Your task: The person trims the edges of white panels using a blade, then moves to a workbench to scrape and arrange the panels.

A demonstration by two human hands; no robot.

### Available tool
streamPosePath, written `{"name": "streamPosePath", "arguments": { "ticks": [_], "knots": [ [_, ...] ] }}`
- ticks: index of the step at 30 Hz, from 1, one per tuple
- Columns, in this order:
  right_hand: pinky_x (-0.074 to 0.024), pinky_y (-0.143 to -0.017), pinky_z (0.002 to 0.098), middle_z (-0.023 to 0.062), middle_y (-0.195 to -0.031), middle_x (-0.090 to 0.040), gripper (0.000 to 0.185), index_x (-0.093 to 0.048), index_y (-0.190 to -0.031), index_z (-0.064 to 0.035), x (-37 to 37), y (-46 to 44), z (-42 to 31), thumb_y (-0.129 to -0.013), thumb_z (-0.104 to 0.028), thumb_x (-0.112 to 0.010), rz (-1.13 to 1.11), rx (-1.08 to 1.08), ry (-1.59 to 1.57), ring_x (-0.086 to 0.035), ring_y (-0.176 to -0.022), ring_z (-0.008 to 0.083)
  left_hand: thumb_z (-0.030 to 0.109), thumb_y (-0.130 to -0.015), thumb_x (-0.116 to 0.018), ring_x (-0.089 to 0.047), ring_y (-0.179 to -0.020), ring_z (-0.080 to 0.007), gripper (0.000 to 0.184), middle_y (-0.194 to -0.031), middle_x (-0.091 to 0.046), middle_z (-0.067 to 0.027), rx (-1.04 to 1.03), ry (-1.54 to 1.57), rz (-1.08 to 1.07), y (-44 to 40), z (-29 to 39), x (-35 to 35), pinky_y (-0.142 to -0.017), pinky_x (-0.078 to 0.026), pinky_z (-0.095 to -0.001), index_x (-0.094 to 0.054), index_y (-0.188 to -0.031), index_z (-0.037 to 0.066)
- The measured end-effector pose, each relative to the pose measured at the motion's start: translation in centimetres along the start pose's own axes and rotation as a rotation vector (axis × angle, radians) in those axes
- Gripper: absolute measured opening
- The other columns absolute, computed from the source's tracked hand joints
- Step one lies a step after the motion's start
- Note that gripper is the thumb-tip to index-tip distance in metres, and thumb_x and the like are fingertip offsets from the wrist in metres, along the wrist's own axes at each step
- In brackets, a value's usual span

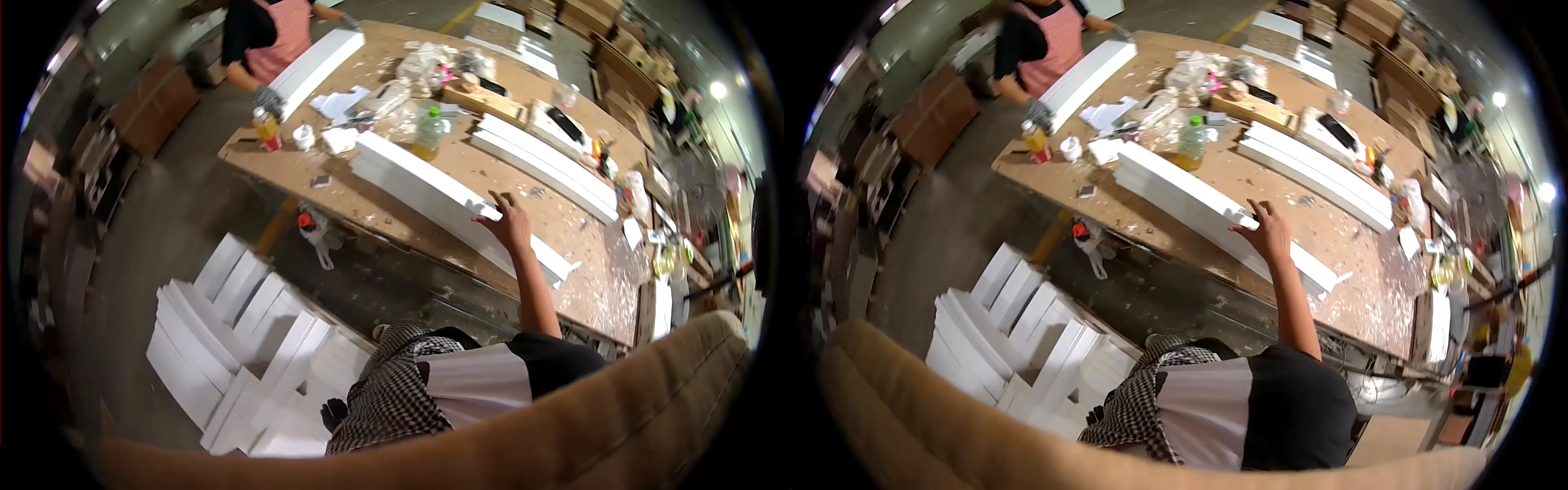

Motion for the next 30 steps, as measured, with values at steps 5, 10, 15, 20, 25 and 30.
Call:
{"name": "streamPosePath", "arguments": {
  "ticks": [5,10,15,20,25,30],
  "knots": [
    [-0.0525,-0.069,0.0471,0.0146,-0.102,-0.063,0.037,-0.064,-0.103,-0.0093,-10.9,-0.5,-8.2,-0.098,-0.043,-0.05,-0.316,0.1,-0.081,-0.065,-0.084,0.0384,0.013,-0.095,-0.05,-0.052,-0.123,-0.035,0.028,-0.123,-0.06,-0.0176,0.05,-0.027,0.019,1.8,0.1,0.0,-0.106,-0.042,-0.0432,-0.063,-0.117,0.0],
    [-0.0504,-0.08,0.0524,0.0227,-0.111,-0.059,0.032,-0.057,-0.116,-0.0039,-24.7,-3.0,-12.9,-0.099,-0.03,-0.05,-0.421,0.057,-0.19,-0.061,-0.096,0.0437,0.013,-0.095,-0.05,-0.052,-0.123,-0.0352,0.028,-0.123,-0.06,-0.0179,0.116,-0.049,0.044,3.7,0.9,-0.4,-0.106,-0.042,-0.0434,-0.063,-0.118,0.0],
    [-0.0448,-0.094,0.0508,0.0269,-0.123,-0.054,0.041,-0.051,-0.132,-0.0031,-29.3,-6.4,-17.4,-0.096,-0.022,-0.056,-0.242,0.144,-0.294,-0.053,-0.114,0.0446,0.013,-0.095,-0.051,-0.052,-0.123,-0.0354,0.029,-0.123,-0.06,-0.0183,0.18,-0.062,0.057,5.6,1.7,-1.0,-0.105,-0.042,-0.0437,-0.062,-0.118,0.0],
    [-0.0315,-0.108,0.0499,0.019,-0.147,-0.038,0.053,-0.05,-0.137,-0.007,-24.2,-1.1,-15.1,-0.089,-0.024,-0.065,-0.198,0.399,-0.239,-0.036,-0.136,0.0383,0.013,-0.095,-0.051,-0.052,-0.122,-0.0356,0.029,-0.124,-0.06,-0.0186,0.233,-0.064,0.069,7.0,2.2,-1.2,-0.105,-0.042,-0.0439,-0.062,-0.118,0.0],
    [-0.0244,-0.115,0.0492,0.0161,-0.155,-0.031,0.067,-0.044,-0.143,-0.005,-16.9,7.3,-7.4,-0.083,-0.025,-0.067,-0.543,0.583,0.047,-0.029,-0.143,0.0334,0.014,-0.095,-0.051,-0.052,-0.122,-0.0357,0.029,-0.124,-0.06,-0.019,0.252,-0.064,0.071,8.0,2.4,-1.4,-0.105,-0.042,-0.0442,-0.062,-0.119,0.0],
    [-0.0174,-0.12,0.0493,0.0181,-0.159,-0.023,0.06,-0.042,-0.144,-0.0007,-16.7,8.6,-6.4,-0.09,-0.024,-0.051,-0.506,0.715,0.161,-0.021,-0.148,0.0313,0.014,-0.095,-0.051,-0.052,-0.122,-0.0359,0.03,-0.124,-0.06,-0.0193,0.221,-0.071,0.08,8.8,2.9,-2.1,-0.105,-0.042,-0.0444,-0.062,-0.119,0.0]
  ]
}}
Point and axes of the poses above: each hand's wrist, its own y-axis away from the middle knuckle, its own x-axis out of the back of the hand, z = x × y, the point moved 1 cm from there along -y, towards the middle knuckle
